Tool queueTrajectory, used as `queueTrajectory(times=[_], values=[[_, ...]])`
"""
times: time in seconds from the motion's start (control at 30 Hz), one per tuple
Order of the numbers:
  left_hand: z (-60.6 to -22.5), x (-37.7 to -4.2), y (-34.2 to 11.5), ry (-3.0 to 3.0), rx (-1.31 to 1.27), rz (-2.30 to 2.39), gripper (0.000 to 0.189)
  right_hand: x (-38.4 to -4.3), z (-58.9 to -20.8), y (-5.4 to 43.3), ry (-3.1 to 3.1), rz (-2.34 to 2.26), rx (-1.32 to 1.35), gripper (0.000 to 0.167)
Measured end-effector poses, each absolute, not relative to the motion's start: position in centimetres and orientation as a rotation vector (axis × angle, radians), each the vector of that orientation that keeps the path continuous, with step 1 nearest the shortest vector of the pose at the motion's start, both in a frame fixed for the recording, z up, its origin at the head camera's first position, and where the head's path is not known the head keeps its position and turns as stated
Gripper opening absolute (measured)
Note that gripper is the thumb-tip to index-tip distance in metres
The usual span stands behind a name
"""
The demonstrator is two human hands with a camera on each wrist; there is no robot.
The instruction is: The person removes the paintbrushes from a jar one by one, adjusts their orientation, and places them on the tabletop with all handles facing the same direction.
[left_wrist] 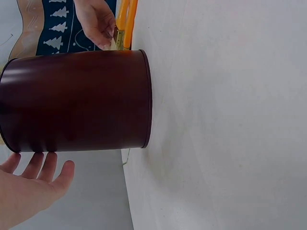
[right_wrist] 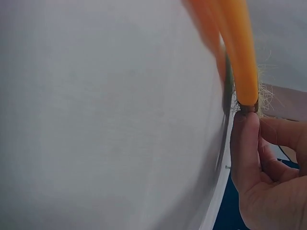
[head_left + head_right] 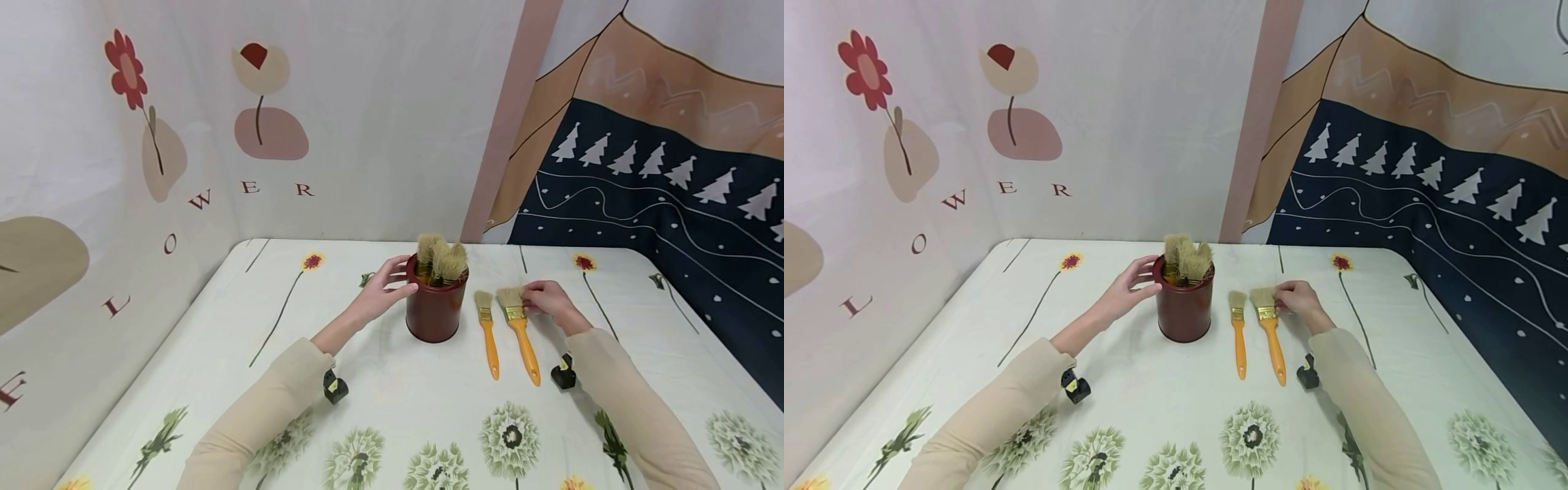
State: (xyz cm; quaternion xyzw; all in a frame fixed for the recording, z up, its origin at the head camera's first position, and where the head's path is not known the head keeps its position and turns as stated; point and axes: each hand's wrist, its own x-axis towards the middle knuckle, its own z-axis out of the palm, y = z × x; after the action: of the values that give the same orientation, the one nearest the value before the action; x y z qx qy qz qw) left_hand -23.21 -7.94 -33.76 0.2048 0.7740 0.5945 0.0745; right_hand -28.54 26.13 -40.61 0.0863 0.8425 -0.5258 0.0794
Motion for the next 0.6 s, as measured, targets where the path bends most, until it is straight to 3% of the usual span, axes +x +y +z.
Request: queueTrajectory(times=[0.6], values=[[-33.80,-23.10,-7.87,2.332,0.607,1.773,0.058,-28.37,-40.33,26.21,2.594,-1.377,0.296,0.027]])
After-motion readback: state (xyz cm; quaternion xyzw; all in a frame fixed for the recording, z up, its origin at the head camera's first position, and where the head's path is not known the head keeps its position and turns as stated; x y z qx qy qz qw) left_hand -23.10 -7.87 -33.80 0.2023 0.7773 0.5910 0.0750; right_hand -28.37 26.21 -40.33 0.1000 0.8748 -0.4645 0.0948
